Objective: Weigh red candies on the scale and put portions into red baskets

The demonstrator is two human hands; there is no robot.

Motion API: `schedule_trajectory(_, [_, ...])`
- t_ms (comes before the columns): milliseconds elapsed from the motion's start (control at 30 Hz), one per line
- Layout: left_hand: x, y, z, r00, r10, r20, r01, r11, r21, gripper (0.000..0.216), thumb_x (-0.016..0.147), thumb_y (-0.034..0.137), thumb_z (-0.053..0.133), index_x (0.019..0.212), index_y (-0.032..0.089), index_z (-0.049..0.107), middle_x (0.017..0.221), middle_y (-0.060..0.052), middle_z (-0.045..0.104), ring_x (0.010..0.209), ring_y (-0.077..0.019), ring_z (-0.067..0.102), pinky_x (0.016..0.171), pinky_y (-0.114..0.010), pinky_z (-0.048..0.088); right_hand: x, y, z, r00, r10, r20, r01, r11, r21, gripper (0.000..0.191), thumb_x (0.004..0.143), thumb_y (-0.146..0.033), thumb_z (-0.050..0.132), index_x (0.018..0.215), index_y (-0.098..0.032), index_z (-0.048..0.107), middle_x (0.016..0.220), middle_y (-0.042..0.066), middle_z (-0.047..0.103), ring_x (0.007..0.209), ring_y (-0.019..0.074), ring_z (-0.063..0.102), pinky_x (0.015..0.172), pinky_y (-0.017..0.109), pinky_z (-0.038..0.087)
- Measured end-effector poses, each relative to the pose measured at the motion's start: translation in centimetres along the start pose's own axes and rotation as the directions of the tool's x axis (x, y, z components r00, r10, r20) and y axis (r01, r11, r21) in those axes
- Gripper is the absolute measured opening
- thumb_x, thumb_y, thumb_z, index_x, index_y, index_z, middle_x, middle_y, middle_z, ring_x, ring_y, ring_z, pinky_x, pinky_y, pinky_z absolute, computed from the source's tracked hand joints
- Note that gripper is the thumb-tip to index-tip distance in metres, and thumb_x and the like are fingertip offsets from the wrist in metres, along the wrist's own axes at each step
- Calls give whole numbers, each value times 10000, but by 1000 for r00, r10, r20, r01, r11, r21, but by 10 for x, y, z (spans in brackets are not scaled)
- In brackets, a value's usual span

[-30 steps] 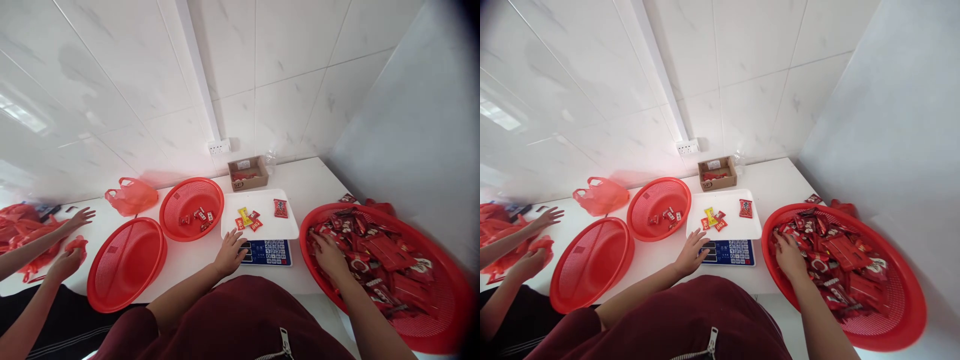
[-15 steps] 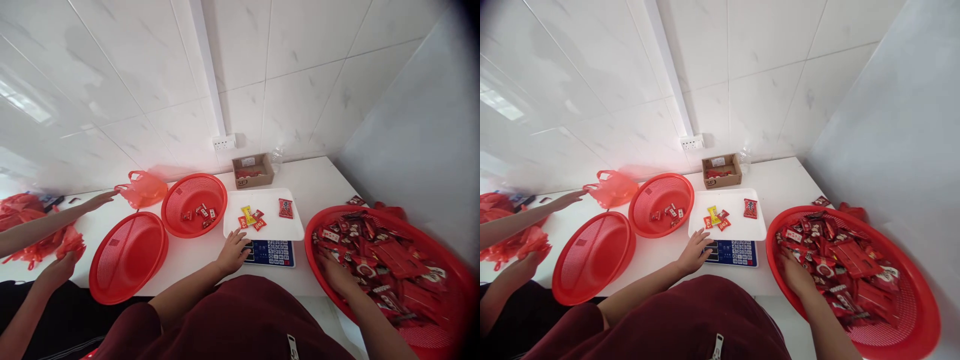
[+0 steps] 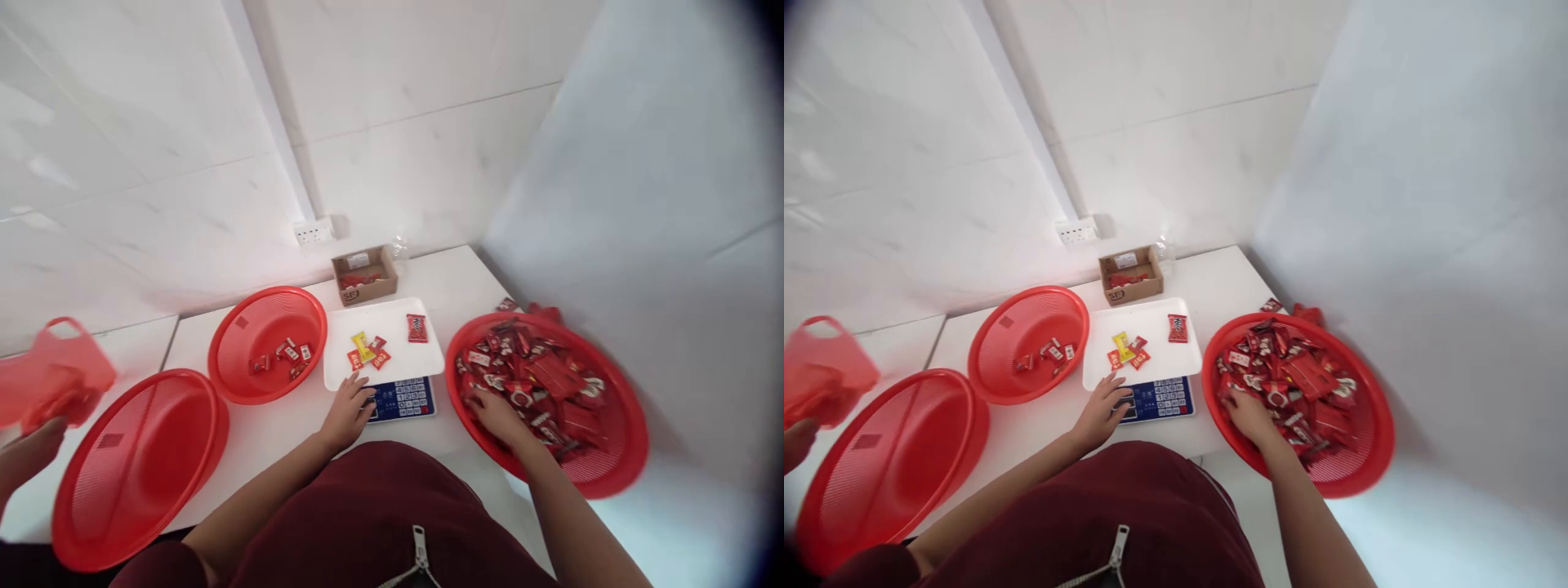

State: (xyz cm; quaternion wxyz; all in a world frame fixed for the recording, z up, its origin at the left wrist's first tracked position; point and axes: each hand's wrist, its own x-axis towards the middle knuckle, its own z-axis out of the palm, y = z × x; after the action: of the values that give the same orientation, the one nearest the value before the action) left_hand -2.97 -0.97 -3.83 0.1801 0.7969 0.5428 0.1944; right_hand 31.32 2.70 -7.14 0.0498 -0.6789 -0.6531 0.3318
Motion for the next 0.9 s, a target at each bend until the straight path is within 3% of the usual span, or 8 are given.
schedule_trajectory(167, [-2, -4, 2, 999, 17, -36, -17, 1000, 15, 237, 902, 233, 507, 1105, 238, 628, 1299, -87, 591, 1350, -282, 412, 1094, -545, 368, 4, 1, -16, 976, 137, -168, -133, 991, 36, 330, 902, -290, 405, 1121, -194, 634, 1034, 110, 717, 971, 225, 645, 846, 319, 446])
schedule_trajectory(300, [-1, -1, 2, 999, 28, -17, -27, 999, 35, 236, 907, 252, 499, 1102, 236, 632, 1297, -82, 593, 1347, -286, 418, 1090, -545, 375, 29, -5, -11, 971, 144, -189, -138, 990, 44, 369, 889, -274, 452, 1217, -167, 584, 1246, 133, 635, 1154, 222, 570, 941, 301, 406])
schedule_trajectory(533, [5, 6, -1, 997, 75, -27, -73, 996, 45, 243, 913, 244, 491, 1114, 230, 628, 1309, -97, 584, 1355, -292, 405, 1088, -545, 378, 61, -22, 7, 926, 307, -219, -295, 952, 84, 444, 840, -371, 537, 1164, -70, 574, 1199, 248, 618, 1093, 304, 592, 905, 390, 425])
schedule_trajectory(767, [-5, 4, -3, 1000, 19, -15, -19, 999, 42, 235, 891, 213, 526, 1097, 230, 637, 1308, -100, 586, 1355, -294, 408, 1088, -557, 373, 45, -9, 5, 943, 230, -241, -185, 963, 197, 204, 814, -321, 529, 902, -162, 623, 864, 98, 708, 787, 215, 651, 714, 309, 469])
schedule_trajectory(833, [-9, 4, -3, 1000, 1, -9, -1, 999, 35, 239, 879, 210, 542, 1095, 235, 641, 1307, -99, 587, 1353, -291, 411, 1090, -557, 370, 38, -7, 1, 936, 217, -278, -156, 962, 225, 227, 822, -355, 498, 910, -178, 610, 857, 91, 706, 792, 226, 646, 710, 324, 474])
schedule_trajectory(900, [-12, 4, -2, 1000, -18, -3, 19, 999, 31, 242, 872, 210, 555, 1095, 239, 644, 1307, -99, 586, 1356, -290, 406, 1097, -559, 359, 32, -12, -5, 897, 238, -372, -145, 954, 262, 300, 838, -406, 453, 950, -165, 593, 926, 138, 698, 856, 257, 636, 753, 366, 475])
